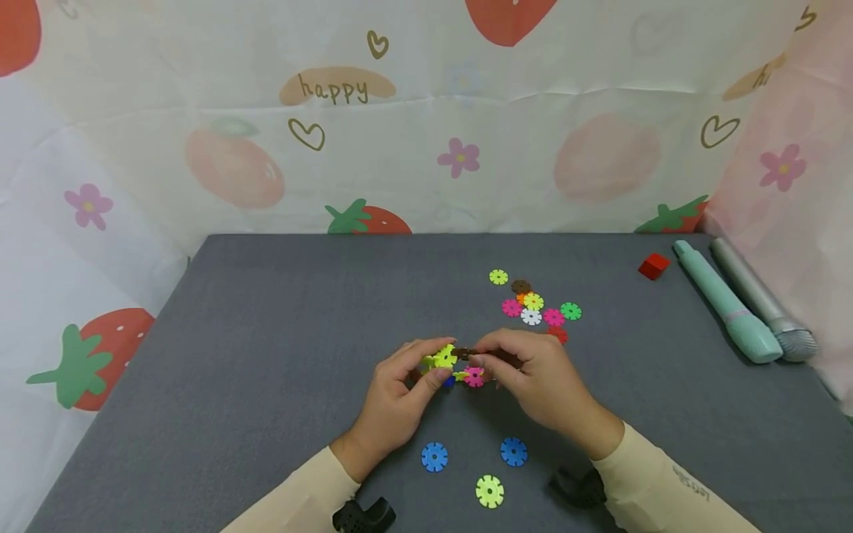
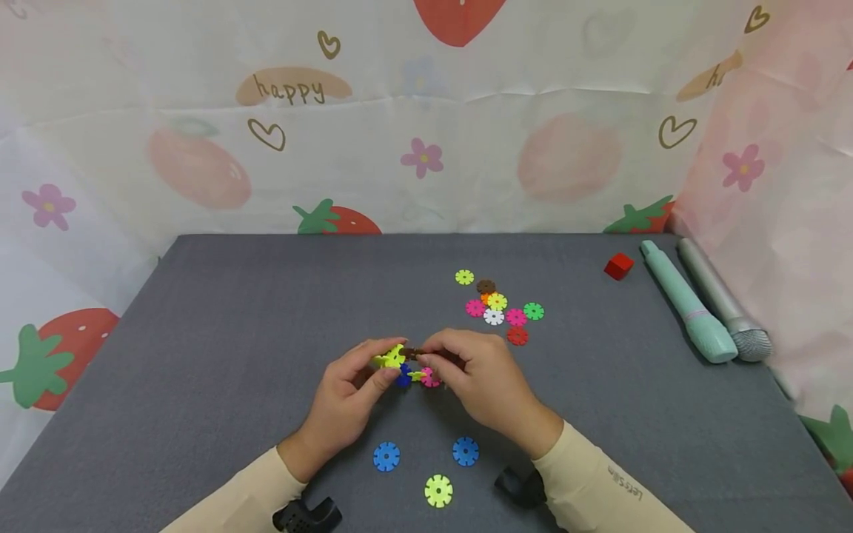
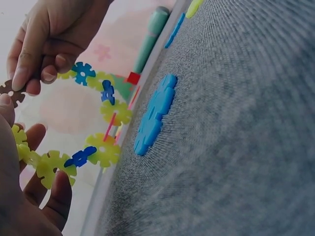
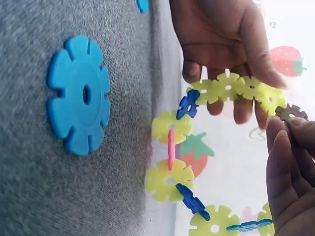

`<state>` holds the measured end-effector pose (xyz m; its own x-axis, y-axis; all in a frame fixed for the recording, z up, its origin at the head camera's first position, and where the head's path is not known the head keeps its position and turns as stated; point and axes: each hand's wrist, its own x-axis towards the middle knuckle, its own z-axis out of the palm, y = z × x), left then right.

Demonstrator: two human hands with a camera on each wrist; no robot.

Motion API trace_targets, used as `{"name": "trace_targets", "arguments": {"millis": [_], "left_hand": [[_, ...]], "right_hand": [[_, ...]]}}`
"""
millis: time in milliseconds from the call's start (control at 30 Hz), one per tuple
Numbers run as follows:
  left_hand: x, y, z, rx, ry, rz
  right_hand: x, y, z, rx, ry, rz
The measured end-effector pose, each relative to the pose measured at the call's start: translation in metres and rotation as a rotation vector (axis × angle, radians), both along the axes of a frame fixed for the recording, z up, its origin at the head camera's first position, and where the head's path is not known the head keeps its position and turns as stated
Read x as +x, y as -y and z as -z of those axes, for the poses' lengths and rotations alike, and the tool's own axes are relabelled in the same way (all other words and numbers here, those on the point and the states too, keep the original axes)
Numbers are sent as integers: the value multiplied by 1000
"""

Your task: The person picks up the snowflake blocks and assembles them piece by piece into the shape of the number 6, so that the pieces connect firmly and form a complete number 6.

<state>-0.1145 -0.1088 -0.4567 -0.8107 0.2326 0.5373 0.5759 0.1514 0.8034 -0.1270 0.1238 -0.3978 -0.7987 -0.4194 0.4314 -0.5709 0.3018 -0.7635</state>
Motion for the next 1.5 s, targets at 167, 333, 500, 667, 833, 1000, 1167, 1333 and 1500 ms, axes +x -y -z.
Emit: {"name": "trace_targets", "arguments": {"millis": [167, 333, 500, 667, 833, 1000, 1167, 1333, 1500], "left_hand": [[1, 1, -2, -14, -18, -11], [1, 1, -1, -15, -19, -11], [2, 0, 1, 10, 21, -2], [1, 0, 3, 35, 6, -27], [-1, 1, 3, 38, -3, -49], [0, 3, 3, 54, 18, -49], [0, 3, 4, 94, 27, -31], [-1, 2, 3, 139, 2, -32], [-1, 3, 2, 169, 5, -53]], "right_hand": [[0, 4, -2, 22, -23, 1], [1, 5, -6, 39, 1, 13], [2, -7, -16, 12, 1, 28], [3, -34, -28, -67, -59, 93], [3, -58, -29, -116, -9, 190], [5, -69, -14, -115, 73, 197], [10, -74, 10, -84, 148, 154], [15, -80, 32, -17, 324, 15], [14, -79, 43, 117, 423, -189]]}}
